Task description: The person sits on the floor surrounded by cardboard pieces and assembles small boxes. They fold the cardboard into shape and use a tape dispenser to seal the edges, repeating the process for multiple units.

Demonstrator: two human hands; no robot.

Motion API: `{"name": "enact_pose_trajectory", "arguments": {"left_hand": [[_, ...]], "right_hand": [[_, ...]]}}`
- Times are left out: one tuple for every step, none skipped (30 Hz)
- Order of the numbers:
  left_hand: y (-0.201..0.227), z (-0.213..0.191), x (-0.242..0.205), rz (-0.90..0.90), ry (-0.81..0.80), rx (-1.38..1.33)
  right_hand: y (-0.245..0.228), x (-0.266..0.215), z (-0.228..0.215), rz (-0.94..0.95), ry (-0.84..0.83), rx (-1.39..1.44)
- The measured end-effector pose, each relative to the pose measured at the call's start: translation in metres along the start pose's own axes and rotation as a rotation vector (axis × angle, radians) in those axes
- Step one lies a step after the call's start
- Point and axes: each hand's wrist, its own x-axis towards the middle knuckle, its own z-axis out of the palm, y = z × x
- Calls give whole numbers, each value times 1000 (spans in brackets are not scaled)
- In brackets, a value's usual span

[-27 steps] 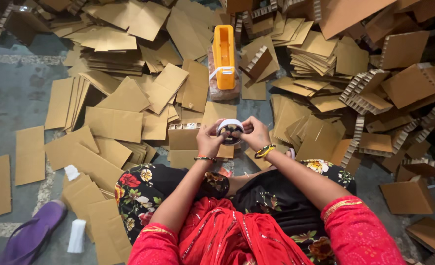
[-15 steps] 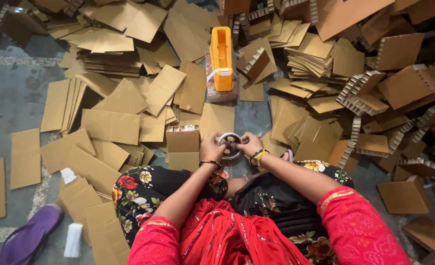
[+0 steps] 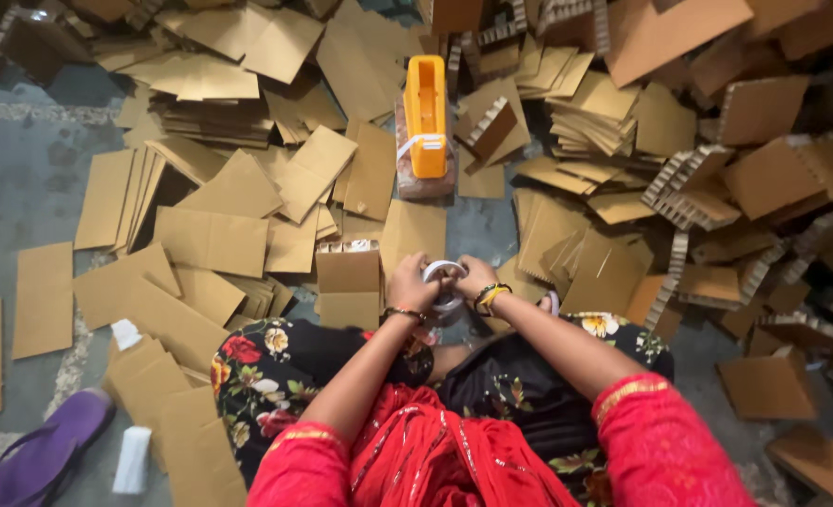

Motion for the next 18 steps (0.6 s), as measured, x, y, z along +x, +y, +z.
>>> {"name": "enact_pose_trajectory", "arguments": {"left_hand": [[2, -2, 7, 12, 8, -47], [0, -3, 7, 20, 2, -89], [-3, -2, 7, 28, -4, -130], [-6, 0, 8, -16, -7, -173], [-9, 2, 8, -58, -11, -215], [-11, 1, 14, -91, -11, -256], [-11, 1, 18, -55, 2, -271], [-12, 2, 14, -22, 5, -283], [-13, 3, 14, 10, 9, -295], [-14, 4, 13, -29, 0, -301], [-16, 6, 13, -69, -9, -306], [-18, 7, 15, -108, -17, -311], [-20, 8, 17, -141, -33, -352], [-25, 8, 19, -176, -47, -394], [-29, 10, 21, -211, -61, -436], [-32, 13, 22, -151, -64, -490], [-35, 16, 21, -91, -67, -543], [-37, 18, 20, -30, -73, -593]], "right_hand": [[-5, 9, -11, -88, -19, -48], [-6, 13, -21, -164, -43, -88], [-7, 13, -27, -239, -68, -128], [-8, 13, -32, -295, -62, -134], [-8, 11, -37, -351, -57, -140], [-11, 15, -44, -412, -42, -144], [-12, 17, -50, -382, -70, -72], [-11, 13, -52, -343, -101, 4], [-11, 12, -54, -304, -133, 81], [-12, 11, -57, -200, -234, 214], [-14, 10, -63, -94, -335, 348], [-18, 10, -69, 12, -435, 481], [-24, 8, -76, -11, -465, 540], [-31, 6, -84, -34, -496, 597], [-38, 1, -91, -57, -528, 654], [-46, -4, -97, -55, -541, 712], [-54, -9, -103, -53, -553, 770], [-61, -15, -108, -48, -564, 831]]}}
